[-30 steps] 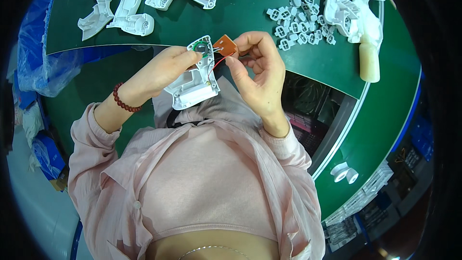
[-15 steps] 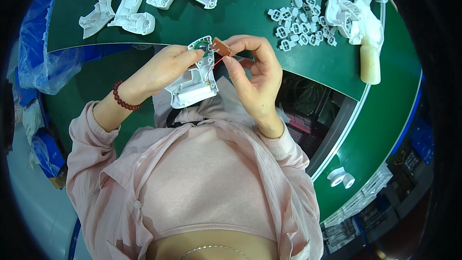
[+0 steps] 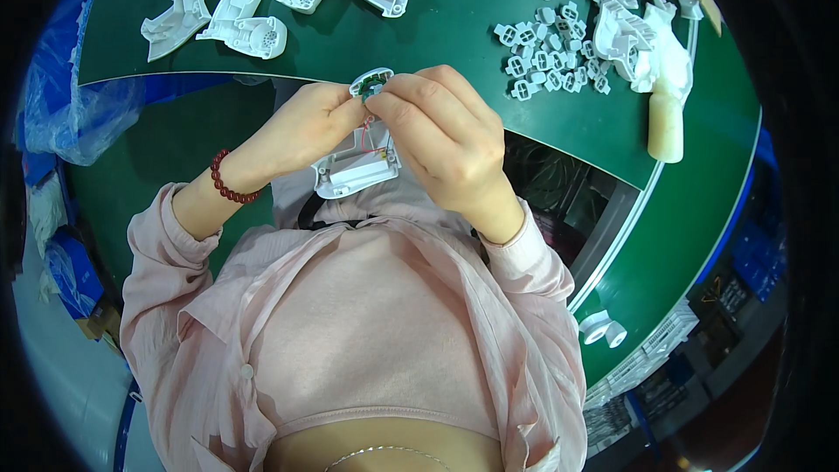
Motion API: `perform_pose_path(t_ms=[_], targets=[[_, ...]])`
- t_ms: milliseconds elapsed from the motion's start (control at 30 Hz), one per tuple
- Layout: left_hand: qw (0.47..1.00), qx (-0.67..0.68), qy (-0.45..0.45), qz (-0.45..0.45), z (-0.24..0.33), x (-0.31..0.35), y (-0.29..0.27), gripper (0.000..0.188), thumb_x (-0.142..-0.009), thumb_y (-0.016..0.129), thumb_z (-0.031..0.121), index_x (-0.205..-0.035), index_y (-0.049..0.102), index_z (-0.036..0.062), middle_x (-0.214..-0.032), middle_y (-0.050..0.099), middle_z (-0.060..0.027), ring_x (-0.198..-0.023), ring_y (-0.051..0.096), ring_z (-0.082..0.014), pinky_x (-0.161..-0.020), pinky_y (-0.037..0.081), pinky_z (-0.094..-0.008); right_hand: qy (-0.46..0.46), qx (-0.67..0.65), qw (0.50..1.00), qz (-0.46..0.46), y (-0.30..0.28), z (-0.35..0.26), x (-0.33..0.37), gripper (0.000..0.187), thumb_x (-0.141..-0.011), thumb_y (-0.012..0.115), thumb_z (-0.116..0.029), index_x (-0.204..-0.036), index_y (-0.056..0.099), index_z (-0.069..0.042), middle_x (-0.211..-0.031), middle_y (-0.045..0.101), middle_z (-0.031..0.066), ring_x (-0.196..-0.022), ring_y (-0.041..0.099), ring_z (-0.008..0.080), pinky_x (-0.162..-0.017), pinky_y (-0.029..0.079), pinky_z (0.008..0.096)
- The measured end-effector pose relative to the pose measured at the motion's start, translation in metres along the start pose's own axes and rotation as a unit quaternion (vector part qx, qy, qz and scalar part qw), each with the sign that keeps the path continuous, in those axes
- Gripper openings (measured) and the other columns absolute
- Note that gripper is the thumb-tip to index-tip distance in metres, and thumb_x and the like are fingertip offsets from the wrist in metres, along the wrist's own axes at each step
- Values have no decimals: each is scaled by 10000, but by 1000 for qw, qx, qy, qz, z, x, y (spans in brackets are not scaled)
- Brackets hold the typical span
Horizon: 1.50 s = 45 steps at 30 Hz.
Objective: Assembling electronic components, wiring, and circuit boards into plastic device housings at a workbench.
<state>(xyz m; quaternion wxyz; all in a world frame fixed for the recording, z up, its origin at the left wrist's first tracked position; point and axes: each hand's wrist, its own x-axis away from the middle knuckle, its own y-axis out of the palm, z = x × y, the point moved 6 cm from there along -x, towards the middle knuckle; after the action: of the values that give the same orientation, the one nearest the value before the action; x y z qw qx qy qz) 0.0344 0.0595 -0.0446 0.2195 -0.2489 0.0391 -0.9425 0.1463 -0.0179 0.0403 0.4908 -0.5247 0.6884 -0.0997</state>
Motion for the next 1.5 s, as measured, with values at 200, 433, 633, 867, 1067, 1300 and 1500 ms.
perform_pose_path(t_ms=[200,433,633,867,1067,1300,1500], targets=[[1000,-4,0,-1,-3,-1,1,337,-914,498,240,-864,631,-66,-713,609,-238,-649,602,-376,-635,469,-439,30,-29,999,2,5,2,0,306,-595,747,100,-888,718,17,-880,684,122,-754,645,249,-636,520,307],[1000,-25,-13,-3,6,2,-3,345,-918,499,251,-859,640,-58,-727,625,-234,-681,623,-385,-650,481,-442,12,-3,1000,-11,6,-1,-4,304,-599,747,96,-892,707,23,-870,670,126,-744,637,262,-630,517,315],[999,-34,-26,-28,5,1,-3,339,-913,492,253,-897,657,-43,-750,636,-230,-710,634,-377,-670,488,-439,-6,12,999,-41,7,-2,-7,302,-599,745,91,-890,695,24,-872,662,133,-742,632,277,-621,514,321],[999,15,11,-31,-6,-1,3,344,-942,502,262,-914,652,-46,-812,681,-165,-711,640,-294,-683,494,-399,41,-14,998,-53,9,5,-10,289,-609,747,92,-878,701,-2,-871,674,106,-735,628,247,-606,504,312],[874,444,-59,-191,-31,6,23,388,-1040,488,342,-1119,636,-9,-1039,661,-13,-898,613,-69,-740,493,-251,89,-39,995,-28,6,12,-5,310,-613,712,134,-885,715,-13,-868,682,101,-739,634,247,-610,502,297],[848,514,-28,-125,-27,15,36,462,-1073,403,397,-1262,557,5,-1103,657,-75,-983,645,-117,-865,538,-275,378,-234,889,107,-9,36,30,156,-844,640,108,-959,703,25,-928,696,54,-830,639,84,-662,515,211],[873,483,6,-74,-15,22,34,467,-1087,320,404,-1299,506,32,-1200,637,-108,-1045,638,-158,-906,532,-334,376,-130,917,20,-12,9,28,146,-785,714,64,-912,730,-4,-861,691,63,-717,644,119,-624,514,245]])
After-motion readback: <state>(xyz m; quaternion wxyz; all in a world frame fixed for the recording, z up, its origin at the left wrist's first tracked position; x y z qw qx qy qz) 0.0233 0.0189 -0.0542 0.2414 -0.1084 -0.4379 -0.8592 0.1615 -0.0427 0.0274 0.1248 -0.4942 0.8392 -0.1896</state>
